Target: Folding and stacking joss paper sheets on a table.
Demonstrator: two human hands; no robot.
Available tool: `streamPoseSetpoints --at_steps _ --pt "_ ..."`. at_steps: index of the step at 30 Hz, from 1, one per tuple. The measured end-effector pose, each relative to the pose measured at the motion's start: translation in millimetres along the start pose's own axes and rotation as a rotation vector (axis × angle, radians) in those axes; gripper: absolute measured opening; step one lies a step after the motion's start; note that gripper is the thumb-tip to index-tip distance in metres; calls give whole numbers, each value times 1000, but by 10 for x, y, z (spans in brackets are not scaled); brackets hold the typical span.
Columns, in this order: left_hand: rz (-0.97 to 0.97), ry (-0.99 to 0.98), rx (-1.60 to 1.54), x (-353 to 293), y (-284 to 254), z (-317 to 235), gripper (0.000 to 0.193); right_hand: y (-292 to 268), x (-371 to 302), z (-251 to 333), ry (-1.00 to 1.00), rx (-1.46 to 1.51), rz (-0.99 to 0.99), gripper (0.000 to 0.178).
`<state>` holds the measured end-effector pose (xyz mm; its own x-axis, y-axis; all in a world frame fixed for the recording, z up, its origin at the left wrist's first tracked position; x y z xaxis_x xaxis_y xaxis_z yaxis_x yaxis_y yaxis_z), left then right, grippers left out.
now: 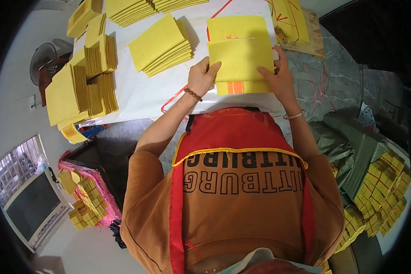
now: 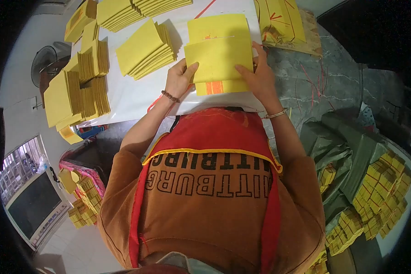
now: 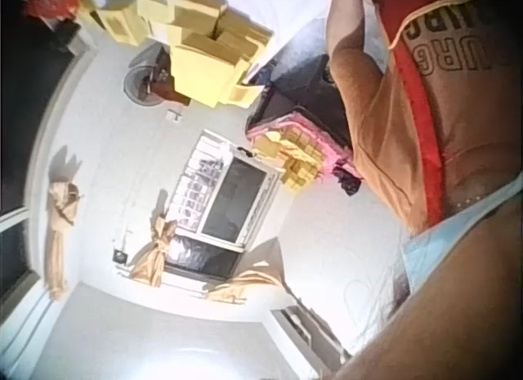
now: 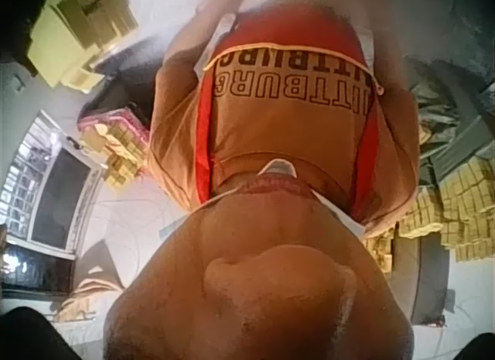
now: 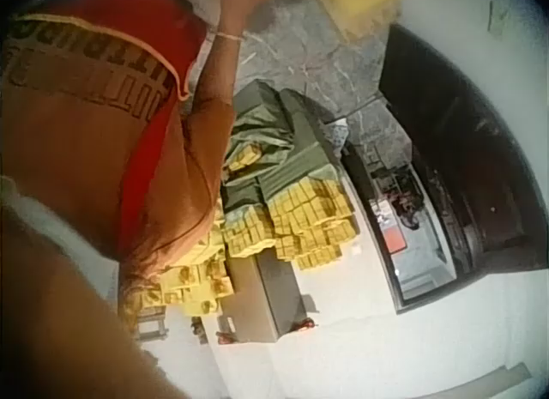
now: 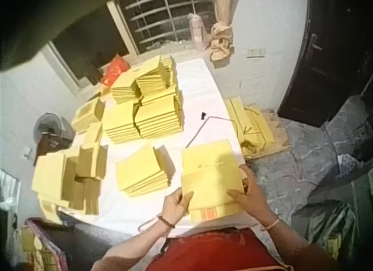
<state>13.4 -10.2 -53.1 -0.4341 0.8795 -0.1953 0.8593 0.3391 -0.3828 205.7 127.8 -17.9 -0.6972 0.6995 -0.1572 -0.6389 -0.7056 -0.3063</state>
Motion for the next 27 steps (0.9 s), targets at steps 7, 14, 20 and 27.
streamPoseSetpoints --at_steps 7,14,20,27 --pt "-16 -22 -35 106 6 58 29 59 7 -100 -102 -157 -7 43" --pt "85 -121 -324 166 -10 164 28 71 78 -178 -28 -168 -14 33" --pt "74 -147 -299 119 -39 32 26 85 49 -135 -26 -78 -26 33" --pt "-92 -30 -70 -49 -80 -255 32 90 65 -142 -19 -86 -33 33"
Point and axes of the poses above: each hand's wrist, its own x-axis towards the middle knuckle, its own y-axis out of the palm, z = x × y, the point moved 1 cm from there along x, towards the middle knuckle, and after that the axes turned 9 degrees about z, right-handed, at the moved point
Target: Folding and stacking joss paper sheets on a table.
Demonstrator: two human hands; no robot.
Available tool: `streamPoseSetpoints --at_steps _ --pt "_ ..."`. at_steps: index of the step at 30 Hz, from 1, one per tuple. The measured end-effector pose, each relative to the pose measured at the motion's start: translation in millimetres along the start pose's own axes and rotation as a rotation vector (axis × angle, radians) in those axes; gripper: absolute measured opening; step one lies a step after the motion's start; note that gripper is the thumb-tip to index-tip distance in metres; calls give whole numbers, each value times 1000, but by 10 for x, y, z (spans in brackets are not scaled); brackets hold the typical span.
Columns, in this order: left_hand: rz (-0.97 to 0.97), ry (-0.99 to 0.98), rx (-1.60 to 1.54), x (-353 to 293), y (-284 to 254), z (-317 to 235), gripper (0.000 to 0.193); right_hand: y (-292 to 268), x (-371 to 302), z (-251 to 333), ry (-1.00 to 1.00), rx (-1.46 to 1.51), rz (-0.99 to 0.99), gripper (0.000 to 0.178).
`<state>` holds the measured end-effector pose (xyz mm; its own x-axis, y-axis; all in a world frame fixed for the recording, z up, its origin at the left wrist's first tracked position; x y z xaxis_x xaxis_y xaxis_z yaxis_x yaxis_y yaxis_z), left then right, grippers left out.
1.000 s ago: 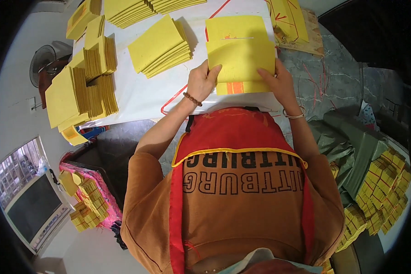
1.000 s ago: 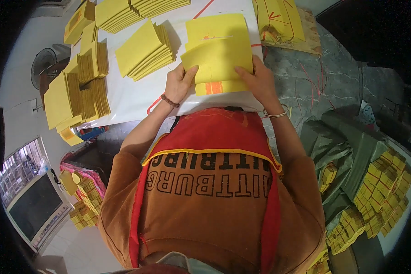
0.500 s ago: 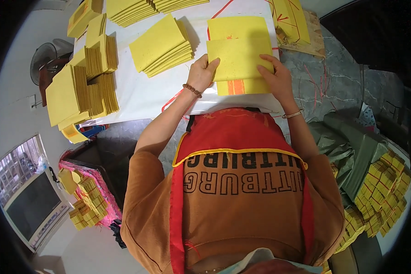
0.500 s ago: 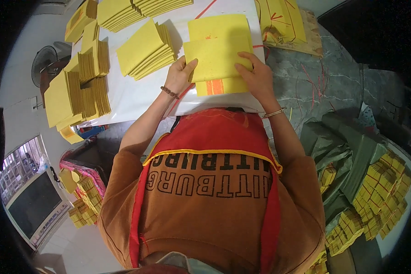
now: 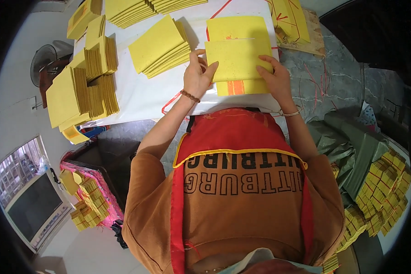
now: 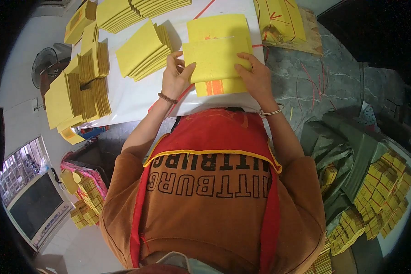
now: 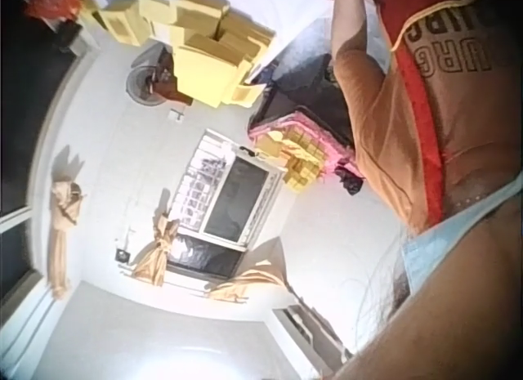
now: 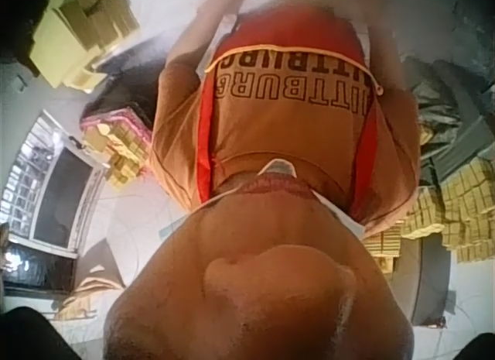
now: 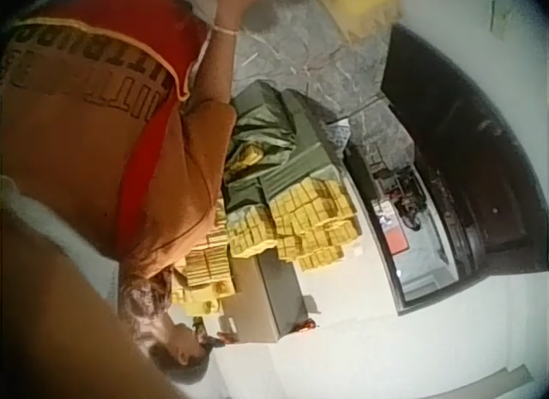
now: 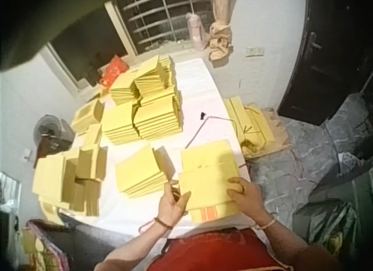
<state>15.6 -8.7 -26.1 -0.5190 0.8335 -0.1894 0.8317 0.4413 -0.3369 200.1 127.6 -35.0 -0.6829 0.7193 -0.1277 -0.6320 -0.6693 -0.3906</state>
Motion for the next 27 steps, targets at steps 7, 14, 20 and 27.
streamPoseSetpoints --at_steps 7,14,20,27 --pt "-106 590 713 -103 88 -408 43 18 14 -87 76 29 8 33" --pt "117 622 788 45 351 -227 45 13 37 -41 65 81 10 34" --pt "123 616 1005 36 362 -258 46 0 31 -44 16 82 13 34" --pt "152 639 1021 218 452 -130 51 20 1 -1 15 73 2 32"
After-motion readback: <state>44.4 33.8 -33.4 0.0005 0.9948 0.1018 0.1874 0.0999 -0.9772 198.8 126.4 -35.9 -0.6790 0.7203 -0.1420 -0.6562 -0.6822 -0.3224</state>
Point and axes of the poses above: each hand's wrist, its own x-axis towards the middle knuckle, its own y-axis out of the palm, z = x × y, the point moved 1 cm from there along x, towards the middle knuckle, and after that the axes turned 9 degrees about z, right-handed, at the moved point
